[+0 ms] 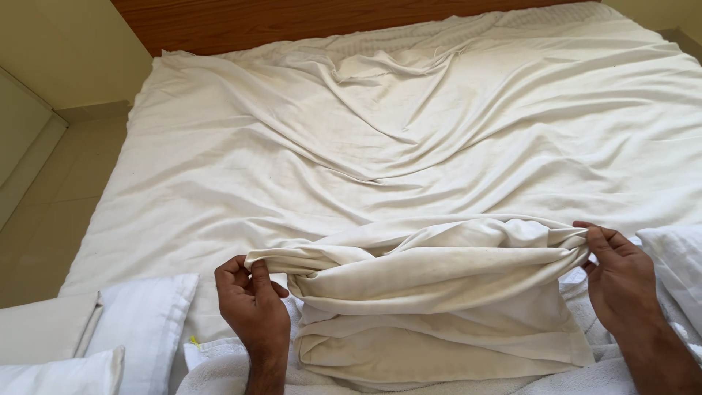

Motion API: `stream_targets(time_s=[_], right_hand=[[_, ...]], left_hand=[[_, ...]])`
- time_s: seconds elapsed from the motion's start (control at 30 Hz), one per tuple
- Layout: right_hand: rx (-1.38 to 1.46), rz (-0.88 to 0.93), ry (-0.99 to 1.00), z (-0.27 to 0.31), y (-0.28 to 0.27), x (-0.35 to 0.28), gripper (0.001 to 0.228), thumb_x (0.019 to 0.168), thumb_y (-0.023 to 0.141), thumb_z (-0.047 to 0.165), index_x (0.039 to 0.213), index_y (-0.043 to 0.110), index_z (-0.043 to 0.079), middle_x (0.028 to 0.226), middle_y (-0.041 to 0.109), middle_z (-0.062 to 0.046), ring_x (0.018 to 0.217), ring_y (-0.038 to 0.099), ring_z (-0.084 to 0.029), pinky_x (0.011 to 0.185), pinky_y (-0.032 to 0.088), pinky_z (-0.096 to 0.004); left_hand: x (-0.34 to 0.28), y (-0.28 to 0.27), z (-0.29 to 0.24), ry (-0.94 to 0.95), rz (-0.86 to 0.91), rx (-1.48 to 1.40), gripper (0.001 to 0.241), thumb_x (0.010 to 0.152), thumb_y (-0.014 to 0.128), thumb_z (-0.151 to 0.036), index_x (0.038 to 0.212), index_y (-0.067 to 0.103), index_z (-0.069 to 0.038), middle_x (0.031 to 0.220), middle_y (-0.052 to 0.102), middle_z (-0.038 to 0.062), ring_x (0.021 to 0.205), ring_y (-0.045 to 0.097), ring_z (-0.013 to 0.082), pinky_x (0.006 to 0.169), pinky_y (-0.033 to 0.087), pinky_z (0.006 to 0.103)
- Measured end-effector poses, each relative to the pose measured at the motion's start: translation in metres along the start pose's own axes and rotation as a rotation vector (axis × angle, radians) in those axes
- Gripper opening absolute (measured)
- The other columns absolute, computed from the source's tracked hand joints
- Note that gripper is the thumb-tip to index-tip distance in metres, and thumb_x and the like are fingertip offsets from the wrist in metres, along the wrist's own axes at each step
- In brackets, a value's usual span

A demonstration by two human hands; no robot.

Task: The person folds a white bed sheet on a bed. They smooth the fabric, fold it in half lengthwise, and then fold it into a compact rectangular shape.

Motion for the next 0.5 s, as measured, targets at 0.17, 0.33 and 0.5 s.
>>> stream_targets(time_s=[0.17,0.33,0.5], right_hand=[[0.169,0.073,0.158,0.0,-0.003,-0.002,0.035,0.116,0.045,0.029,0.128,0.061,0.0,0.117,0.066,-0.008,0.107,0.06,-0.015,0.1,0.048,-0.039],[0.23,0.062,0.225,-0.005,-0.013,0.0,0.033,0.119,0.041,0.032,0.128,0.057,0.004,0.117,0.063,-0.006,0.11,0.058,-0.016,0.103,0.047,-0.042],[0.11,-0.079,0.308,-0.024,-0.035,0.009,0.028,0.116,0.046,0.03,0.117,0.057,0.005,0.113,0.062,-0.008,0.109,0.06,-0.019,0.102,0.05,-0.044]], left_hand=[[0.003,-0.006,0.005,-0.082,-0.027,-0.127,0.013,0.103,0.056,-0.009,0.112,0.051,0.0,0.082,0.065,0.009,0.053,0.06,0.0142,0.047,0.049,0.029],[0.007,-0.015,0.009,-0.118,-0.075,-0.204,0.012,0.104,0.056,-0.009,0.111,0.052,-0.001,0.08,0.066,0.009,0.055,0.061,0.014,0.048,0.047,0.0273],[0.009,-0.022,0.003,-0.117,-0.111,-0.27,0.012,0.105,0.059,-0.011,0.109,0.053,-0.001,0.077,0.068,0.01,0.058,0.063,0.0137,0.049,0.049,0.0275]])
Point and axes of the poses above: each hand's wrist, its own x-axis towards the middle knuckle, its own y-axis out of the palm, z = x × y, the point moved 4 cm from there along x, towards the middle knuckle
